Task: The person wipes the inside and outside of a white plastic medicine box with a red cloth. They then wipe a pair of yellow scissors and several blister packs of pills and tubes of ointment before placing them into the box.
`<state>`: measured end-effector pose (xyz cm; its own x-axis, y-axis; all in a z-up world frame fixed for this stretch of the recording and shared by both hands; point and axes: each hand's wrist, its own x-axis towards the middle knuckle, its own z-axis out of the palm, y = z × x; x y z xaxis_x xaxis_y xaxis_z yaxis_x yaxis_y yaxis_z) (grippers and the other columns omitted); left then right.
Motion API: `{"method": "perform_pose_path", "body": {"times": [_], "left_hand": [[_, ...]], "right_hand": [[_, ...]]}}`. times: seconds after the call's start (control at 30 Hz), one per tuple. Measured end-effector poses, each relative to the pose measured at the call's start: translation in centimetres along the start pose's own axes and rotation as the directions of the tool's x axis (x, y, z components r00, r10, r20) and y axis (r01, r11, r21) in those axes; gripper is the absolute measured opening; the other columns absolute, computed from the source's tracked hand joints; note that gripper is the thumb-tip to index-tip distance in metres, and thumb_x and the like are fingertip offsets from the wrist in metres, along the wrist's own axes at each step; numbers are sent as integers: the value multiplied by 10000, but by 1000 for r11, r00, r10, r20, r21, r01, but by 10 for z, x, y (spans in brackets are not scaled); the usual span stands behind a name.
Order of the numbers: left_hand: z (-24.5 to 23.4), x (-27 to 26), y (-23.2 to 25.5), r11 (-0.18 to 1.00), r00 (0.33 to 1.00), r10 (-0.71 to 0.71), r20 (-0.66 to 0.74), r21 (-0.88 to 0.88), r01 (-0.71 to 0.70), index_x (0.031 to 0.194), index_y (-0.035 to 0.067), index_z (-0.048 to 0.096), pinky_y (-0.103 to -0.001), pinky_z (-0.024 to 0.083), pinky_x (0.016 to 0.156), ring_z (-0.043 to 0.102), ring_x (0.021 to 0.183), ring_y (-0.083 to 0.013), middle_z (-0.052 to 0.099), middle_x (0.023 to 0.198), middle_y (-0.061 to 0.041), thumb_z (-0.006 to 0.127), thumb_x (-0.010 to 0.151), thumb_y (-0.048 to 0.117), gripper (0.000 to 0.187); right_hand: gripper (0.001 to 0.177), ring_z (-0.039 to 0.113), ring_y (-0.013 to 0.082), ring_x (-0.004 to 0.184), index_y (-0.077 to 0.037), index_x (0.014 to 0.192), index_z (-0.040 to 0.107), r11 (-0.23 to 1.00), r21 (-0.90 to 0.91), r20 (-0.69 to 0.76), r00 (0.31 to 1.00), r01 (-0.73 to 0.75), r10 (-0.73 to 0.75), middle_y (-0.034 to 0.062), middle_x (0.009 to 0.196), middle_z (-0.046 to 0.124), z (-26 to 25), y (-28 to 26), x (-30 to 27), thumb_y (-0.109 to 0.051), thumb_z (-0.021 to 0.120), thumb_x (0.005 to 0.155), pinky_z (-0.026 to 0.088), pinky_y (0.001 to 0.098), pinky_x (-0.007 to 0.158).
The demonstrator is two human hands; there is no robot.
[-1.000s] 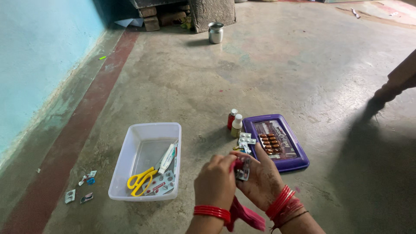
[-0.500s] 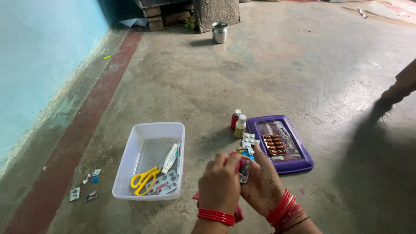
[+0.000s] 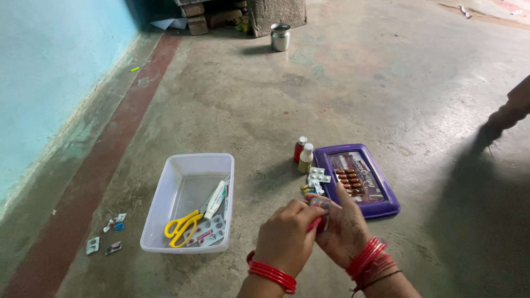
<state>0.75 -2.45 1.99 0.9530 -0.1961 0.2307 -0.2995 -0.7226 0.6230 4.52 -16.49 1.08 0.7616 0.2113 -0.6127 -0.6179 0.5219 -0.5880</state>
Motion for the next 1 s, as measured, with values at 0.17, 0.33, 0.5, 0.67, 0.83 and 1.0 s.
{"method": "perform_pose_path", "body": {"times": [0.17,0.33,0.5,0.67,0.83,1.0], "left_hand": [[6,4,7,996,965,-83,-250,7,88,1097,170,744,-406,580,761,709,929,-266,703,1048,-34,713,868,160,232],[1,-2,4,1000,999,30,31,-6,-29,1106,172,738,-405,582,818,714,953,-266,699,1073,-43,714,864,159,243],[-5,2,-5,995,997,-76,19,73,74,1064,213,771,-409,580,802,709,955,-259,713,1072,-27,719,859,175,215],[4,2,6,997,986,-77,-151,2,79,1095,192,758,-374,597,797,733,928,-233,719,1071,-24,692,871,157,236],[14,0,15,998,988,-29,-152,53,38,1079,157,745,-386,597,778,718,926,-264,702,1076,-69,712,856,125,227],[0,2,2,972,953,-210,-217,57,227,1151,188,750,-417,585,755,712,914,-274,708,1026,-60,705,867,114,297]], "right_hand": [[842,627,271,901,-49,1235,616,996,-92,132,991,-3,16,104,1022,661,9,13,-5,-796,404,907,508,451,737],[883,686,262,949,-25,1188,626,1000,10,47,999,-18,17,149,1007,679,4,0,-6,-802,372,854,581,434,885],[823,676,243,915,-27,1182,639,999,41,120,992,24,-29,130,1037,679,-2,0,-3,-771,444,888,565,409,889],[797,684,251,923,-12,1148,610,999,25,82,996,-27,24,123,983,670,3,14,2,-751,461,885,601,449,859],[734,669,221,935,-78,1188,611,997,69,86,996,-15,9,82,981,657,5,13,-4,-737,465,899,596,455,859],[854,691,249,1025,-18,1248,641,1000,-14,102,995,-10,11,125,1082,711,13,10,-9,-754,397,888,570,433,959]]}}
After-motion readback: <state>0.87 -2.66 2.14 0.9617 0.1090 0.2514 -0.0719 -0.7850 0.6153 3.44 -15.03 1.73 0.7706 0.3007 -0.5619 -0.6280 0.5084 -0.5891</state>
